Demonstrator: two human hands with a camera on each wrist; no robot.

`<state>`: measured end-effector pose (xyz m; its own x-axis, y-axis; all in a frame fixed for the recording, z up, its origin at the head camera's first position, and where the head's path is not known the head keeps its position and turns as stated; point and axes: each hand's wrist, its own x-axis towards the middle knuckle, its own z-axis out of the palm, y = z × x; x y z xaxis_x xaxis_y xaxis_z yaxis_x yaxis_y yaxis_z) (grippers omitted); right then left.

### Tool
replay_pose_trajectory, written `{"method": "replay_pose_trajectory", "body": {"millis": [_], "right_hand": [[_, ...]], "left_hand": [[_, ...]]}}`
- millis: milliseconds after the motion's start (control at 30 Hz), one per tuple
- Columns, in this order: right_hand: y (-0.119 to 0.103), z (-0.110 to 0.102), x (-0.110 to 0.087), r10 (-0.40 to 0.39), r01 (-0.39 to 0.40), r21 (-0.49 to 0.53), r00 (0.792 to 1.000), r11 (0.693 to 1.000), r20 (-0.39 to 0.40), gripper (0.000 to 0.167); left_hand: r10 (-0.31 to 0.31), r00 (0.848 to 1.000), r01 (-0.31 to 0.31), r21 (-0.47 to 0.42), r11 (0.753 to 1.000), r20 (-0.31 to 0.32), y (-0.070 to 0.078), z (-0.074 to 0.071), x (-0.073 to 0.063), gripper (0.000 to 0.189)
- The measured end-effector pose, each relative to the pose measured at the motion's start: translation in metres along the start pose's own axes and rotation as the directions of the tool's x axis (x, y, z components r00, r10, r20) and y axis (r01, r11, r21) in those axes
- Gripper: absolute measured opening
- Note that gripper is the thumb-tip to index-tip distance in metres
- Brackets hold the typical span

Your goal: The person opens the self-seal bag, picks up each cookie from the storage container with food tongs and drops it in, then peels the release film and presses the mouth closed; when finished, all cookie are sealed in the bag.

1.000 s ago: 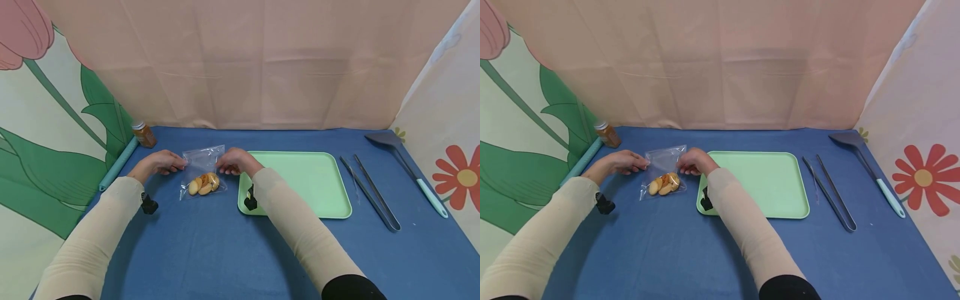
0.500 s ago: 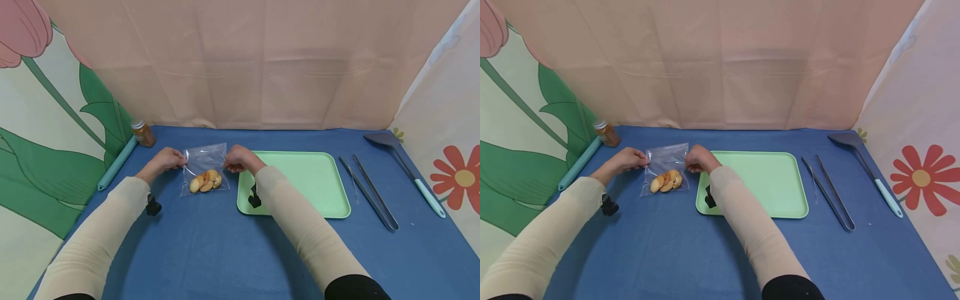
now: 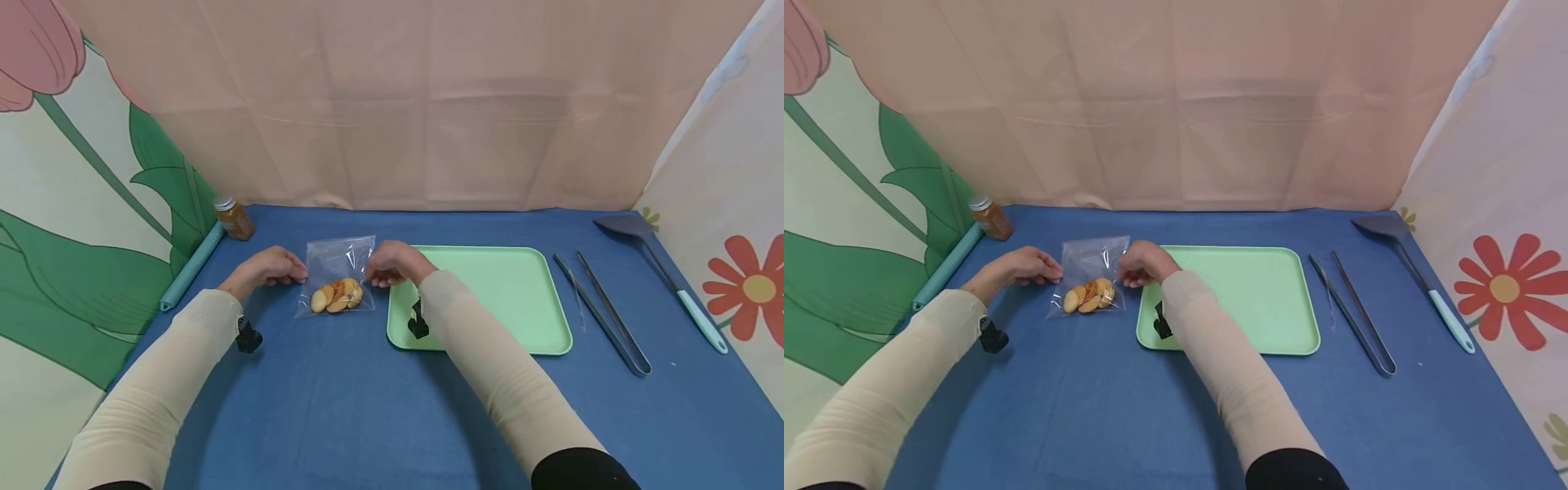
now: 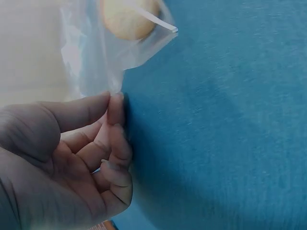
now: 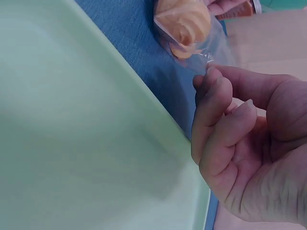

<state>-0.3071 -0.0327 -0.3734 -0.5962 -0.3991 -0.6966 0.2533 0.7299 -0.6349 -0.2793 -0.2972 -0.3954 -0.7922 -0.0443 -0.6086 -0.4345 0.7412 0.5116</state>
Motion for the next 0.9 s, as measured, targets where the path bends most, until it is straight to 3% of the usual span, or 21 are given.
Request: {"method": "replay_pose_trajectory", "body": {"millis": [167,433,633,900], "right_hand": [[0.000,-0.003,0.001,0.015,-0.015,-0.024,1.000,1.000,-0.005,0.019],[0.001,-0.003,0.000,0.007,-0.007,-0.031,1.000,1.000,0.007,0.027],[0.003,-0.006,-0.002,0.005,-0.006,-0.046,0.999,0.999,-0.034,0.022],[0.007,-0.004,-0.001,-0.084,0.064,-0.204,0.992,0.977,-0.092,0.013]], "left_hand": [[-0.015,1.000,0.016,0.008,1.000,-0.006,0.002,0.003,-0.001,0.029],[0.015,1.000,-0.015,0.044,0.999,0.000,0.006,0.007,-0.001,0.025],[0.016,0.999,-0.012,0.086,0.996,-0.045,0.008,0.010,0.000,0.022],[0.045,0.994,-0.029,0.164,0.986,-0.097,0.014,0.016,-0.001,0.020]]}}
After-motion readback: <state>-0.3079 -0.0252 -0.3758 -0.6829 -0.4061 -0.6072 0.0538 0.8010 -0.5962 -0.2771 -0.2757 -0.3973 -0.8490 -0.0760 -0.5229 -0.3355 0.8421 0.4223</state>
